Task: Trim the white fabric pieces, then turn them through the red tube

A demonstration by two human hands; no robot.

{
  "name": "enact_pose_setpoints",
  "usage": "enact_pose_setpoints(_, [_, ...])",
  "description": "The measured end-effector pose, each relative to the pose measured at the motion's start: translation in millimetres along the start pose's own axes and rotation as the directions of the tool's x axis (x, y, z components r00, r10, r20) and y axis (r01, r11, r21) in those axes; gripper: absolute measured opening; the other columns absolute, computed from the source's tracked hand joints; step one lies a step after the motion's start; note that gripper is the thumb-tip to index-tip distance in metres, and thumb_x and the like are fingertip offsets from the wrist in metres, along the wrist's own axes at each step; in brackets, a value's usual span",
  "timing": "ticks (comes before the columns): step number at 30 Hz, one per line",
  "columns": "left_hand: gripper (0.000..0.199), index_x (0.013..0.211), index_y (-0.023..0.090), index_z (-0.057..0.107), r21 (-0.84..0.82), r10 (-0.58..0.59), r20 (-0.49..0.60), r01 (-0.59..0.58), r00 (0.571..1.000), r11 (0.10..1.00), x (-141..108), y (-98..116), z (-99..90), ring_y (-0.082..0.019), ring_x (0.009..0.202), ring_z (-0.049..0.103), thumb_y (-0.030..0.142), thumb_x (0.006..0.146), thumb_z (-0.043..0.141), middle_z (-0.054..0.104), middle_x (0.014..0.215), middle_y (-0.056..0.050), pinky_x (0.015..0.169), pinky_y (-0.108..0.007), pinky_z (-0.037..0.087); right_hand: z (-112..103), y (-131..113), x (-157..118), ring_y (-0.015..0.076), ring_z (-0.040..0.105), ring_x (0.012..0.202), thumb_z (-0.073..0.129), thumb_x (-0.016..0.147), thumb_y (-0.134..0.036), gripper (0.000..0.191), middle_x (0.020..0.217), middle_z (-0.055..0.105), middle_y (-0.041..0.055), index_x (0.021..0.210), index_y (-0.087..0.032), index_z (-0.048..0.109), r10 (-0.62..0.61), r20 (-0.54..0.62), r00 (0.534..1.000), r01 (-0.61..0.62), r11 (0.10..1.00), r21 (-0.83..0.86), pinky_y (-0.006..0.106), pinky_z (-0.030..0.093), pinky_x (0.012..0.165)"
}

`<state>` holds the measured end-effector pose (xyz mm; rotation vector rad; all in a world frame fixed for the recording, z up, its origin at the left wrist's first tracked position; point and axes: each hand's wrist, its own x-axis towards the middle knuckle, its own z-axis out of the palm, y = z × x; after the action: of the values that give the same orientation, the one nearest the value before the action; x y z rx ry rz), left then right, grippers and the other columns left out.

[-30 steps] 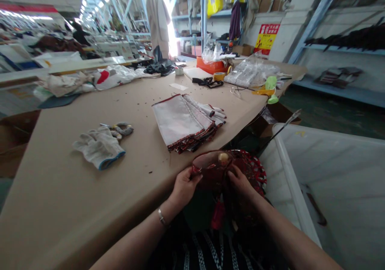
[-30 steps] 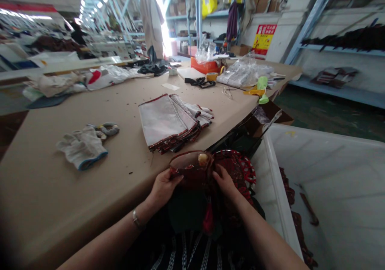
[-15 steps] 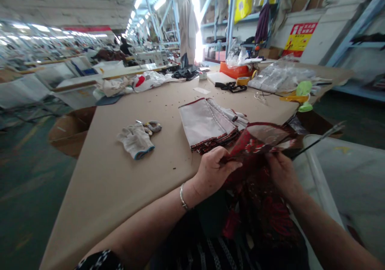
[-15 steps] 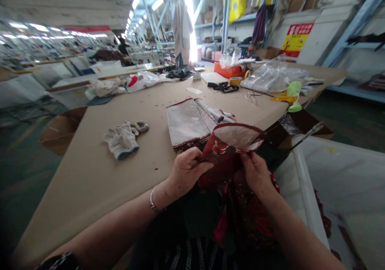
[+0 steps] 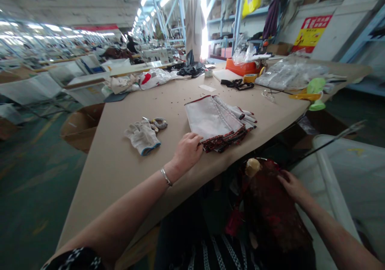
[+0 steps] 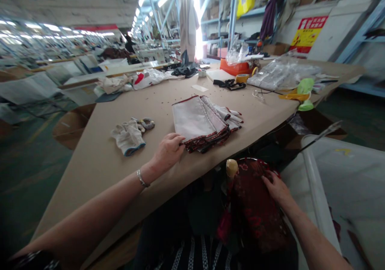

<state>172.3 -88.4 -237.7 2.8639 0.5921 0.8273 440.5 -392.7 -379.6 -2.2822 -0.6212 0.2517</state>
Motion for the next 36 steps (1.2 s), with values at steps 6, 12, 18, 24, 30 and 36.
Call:
enact_pose_setpoints(6, [0.022, 0.085, 0.017, 0.071, -0.029, -0.022, 0.06, 0.024, 0.998, 0.999, 14.0, 1.4, 0.2, -0.02, 0.084, 0.063, 0.015, 0.085, 0.05, 0.069, 0.087, -0.007, 0.081, -0.032, 0.051, -21.6, -84.5, -1.3, 0.0258, 0.067, 0.093, 0.049, 0.085, -0.047, 0.043, 0.11, 0.068, 0.0121, 0.113, -0.018, 0.062, -0.231, -0.219, 0.948, 0.262, 0.957, 0.124, 0.041, 0.052, 0.085])
enact_pose_setpoints(12, [0.02, 0.087, 0.016, 0.072, -0.119, -0.096, 0.035, 0.1, 0.995, 0.988, 18.7, -1.7, -2.5, -0.018, 0.081, 0.065, 0.014, 0.083, 0.053, 0.07, 0.091, -0.007, 0.078, -0.03, 0.05, -19.8, -230.8, -15.8, 0.0198, 0.063, 0.095, 0.049, 0.093, -0.028, 0.018, 0.097, 0.067, 0.0065, 0.097, -0.019, 0.064, -0.776, -0.1, 0.622, 0.773, 0.59, 0.232, 0.033, 0.048, 0.087])
enact_pose_setpoints(18, [0.012, 0.085, 0.017, 0.072, -0.073, 0.015, 0.068, -0.01, 0.998, 0.997, 15.1, -1.9, -5.9, -0.02, 0.083, 0.063, 0.024, 0.081, 0.063, 0.069, 0.088, -0.007, 0.081, -0.031, 0.05, 13.0, -266.7, -14.4, 0.0183, 0.061, 0.087, 0.051, 0.092, -0.019, 0.015, 0.089, 0.066, 0.0056, 0.091, -0.017, 0.066, -0.871, -0.019, 0.491, 0.842, 0.469, 0.267, 0.029, 0.046, 0.081])
enact_pose_setpoints(24, [0.024, 0.078, 0.016, 0.072, -0.05, 0.001, 0.123, 0.005, 0.992, 0.999, 20.1, -1.9, -8.6, -0.017, 0.076, 0.063, 0.016, 0.087, 0.05, 0.069, 0.083, -0.007, 0.073, -0.029, 0.05, 23.0, -272.9, 0.3, 0.0174, 0.062, 0.083, 0.052, 0.091, -0.018, 0.016, 0.086, 0.068, 0.005, 0.088, -0.017, 0.068, -0.834, 0.13, 0.536, 0.815, 0.551, 0.179, 0.027, 0.045, 0.076])
enact_pose_setpoints(30, [0.021, 0.08, 0.014, 0.073, -0.18, -0.048, 0.11, 0.067, 0.993, 0.981, 24.3, -5.2, -8.0, -0.016, 0.073, 0.064, 0.012, 0.084, 0.052, 0.07, 0.081, -0.006, 0.07, -0.026, 0.049, 43.6, -290.5, 22.4, 0.0193, 0.062, 0.088, 0.054, 0.089, -0.015, 0.017, 0.088, 0.068, 0.0061, 0.091, -0.017, 0.072, -0.835, 0.252, 0.49, 0.863, 0.505, -0.004, 0.028, 0.043, 0.081])
enact_pose_setpoints(36, [0.014, 0.087, 0.015, 0.073, -0.229, -0.091, 0.069, 0.104, 0.994, 0.968, 20.8, -11.4, -11.2, -0.017, 0.078, 0.066, 0.02, 0.081, 0.062, 0.071, 0.089, -0.007, 0.075, -0.028, 0.05, 50.0, -290.2, 24.5, 0.0198, 0.062, 0.088, 0.054, 0.09, -0.018, 0.017, 0.09, 0.069, 0.007, 0.093, -0.016, 0.071, -0.835, 0.205, 0.51, 0.852, 0.523, 0.008, 0.028, 0.043, 0.081])
